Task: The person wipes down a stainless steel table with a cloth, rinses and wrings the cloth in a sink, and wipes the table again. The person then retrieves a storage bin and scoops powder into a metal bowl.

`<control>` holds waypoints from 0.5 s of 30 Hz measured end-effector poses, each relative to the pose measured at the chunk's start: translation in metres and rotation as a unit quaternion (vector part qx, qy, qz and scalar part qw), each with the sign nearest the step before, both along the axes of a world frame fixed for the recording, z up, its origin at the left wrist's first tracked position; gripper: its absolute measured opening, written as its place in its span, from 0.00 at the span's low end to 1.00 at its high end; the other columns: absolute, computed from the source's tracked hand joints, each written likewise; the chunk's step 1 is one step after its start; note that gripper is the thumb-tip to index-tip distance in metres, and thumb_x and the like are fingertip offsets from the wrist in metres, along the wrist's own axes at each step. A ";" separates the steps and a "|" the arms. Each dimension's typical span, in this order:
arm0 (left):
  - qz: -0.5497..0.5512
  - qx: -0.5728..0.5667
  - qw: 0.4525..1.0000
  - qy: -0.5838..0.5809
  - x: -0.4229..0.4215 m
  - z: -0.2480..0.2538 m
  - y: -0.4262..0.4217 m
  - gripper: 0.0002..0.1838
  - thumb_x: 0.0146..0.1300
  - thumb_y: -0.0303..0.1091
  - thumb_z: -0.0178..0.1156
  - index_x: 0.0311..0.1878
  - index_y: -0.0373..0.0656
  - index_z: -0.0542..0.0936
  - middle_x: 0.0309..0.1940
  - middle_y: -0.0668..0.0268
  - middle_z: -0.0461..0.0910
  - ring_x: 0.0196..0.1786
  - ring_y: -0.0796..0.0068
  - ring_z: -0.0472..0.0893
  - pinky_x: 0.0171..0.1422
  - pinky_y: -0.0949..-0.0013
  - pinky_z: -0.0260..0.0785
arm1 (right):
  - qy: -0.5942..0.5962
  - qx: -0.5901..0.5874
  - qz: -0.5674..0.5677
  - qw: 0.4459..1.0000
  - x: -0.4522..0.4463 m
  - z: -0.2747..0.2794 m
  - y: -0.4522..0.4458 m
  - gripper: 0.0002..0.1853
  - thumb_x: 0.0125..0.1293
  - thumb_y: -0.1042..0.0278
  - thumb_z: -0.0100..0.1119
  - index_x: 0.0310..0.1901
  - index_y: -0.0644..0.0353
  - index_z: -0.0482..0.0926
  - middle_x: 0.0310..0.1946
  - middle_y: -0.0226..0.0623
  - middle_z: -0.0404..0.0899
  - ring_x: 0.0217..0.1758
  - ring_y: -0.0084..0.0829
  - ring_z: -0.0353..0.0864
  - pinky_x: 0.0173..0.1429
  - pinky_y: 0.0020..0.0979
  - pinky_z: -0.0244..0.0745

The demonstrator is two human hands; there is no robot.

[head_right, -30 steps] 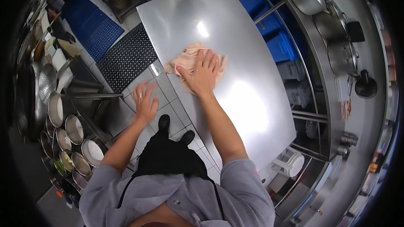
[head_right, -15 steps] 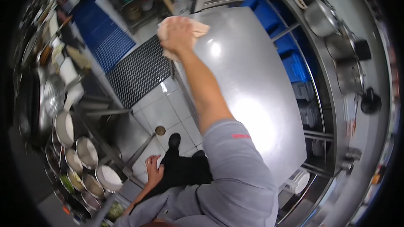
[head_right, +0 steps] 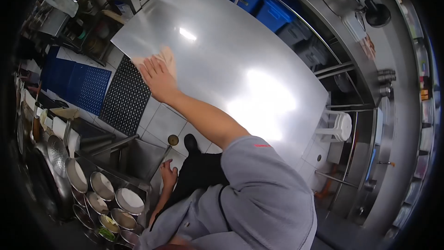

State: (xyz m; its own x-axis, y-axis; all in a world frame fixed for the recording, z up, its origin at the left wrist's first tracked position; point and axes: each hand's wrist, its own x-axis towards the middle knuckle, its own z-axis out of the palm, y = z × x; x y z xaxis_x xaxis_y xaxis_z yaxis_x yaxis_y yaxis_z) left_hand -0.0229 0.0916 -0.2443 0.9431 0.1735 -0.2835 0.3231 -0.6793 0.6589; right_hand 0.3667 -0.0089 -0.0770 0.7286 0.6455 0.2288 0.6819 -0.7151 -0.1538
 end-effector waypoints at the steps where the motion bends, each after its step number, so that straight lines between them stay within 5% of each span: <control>1: -0.003 0.011 1.000 -0.001 -0.003 -0.005 -0.002 0.24 0.55 0.30 0.58 0.59 0.42 0.77 0.53 0.45 0.73 0.57 0.42 0.70 0.67 0.46 0.62 | -0.004 -0.013 -0.008 1.000 -0.018 0.000 -0.022 0.44 0.58 0.72 0.57 0.78 0.65 0.53 0.80 0.52 0.49 0.84 0.53 0.44 0.83 0.50 0.41; 10: 0.079 -0.040 0.994 0.068 -0.026 -0.019 -0.026 0.19 0.56 0.30 0.59 0.53 0.41 0.80 0.47 0.48 0.77 0.53 0.47 0.75 0.61 0.51 0.68 | 0.134 -0.017 -0.068 0.989 -0.201 0.031 -0.247 0.44 0.62 0.59 0.63 0.78 0.59 0.55 0.80 0.53 0.51 0.83 0.53 0.46 0.82 0.53 0.41; 15: 0.123 -0.116 0.984 -0.054 -0.010 -0.018 -0.046 0.17 0.59 0.28 0.58 0.53 0.39 0.80 0.46 0.52 0.77 0.49 0.54 0.78 0.54 0.56 0.71 | 0.107 -0.035 -0.085 0.990 -0.192 0.031 -0.239 0.42 0.67 0.52 0.58 0.77 0.65 0.55 0.79 0.53 0.50 0.83 0.58 0.44 0.80 0.58 0.42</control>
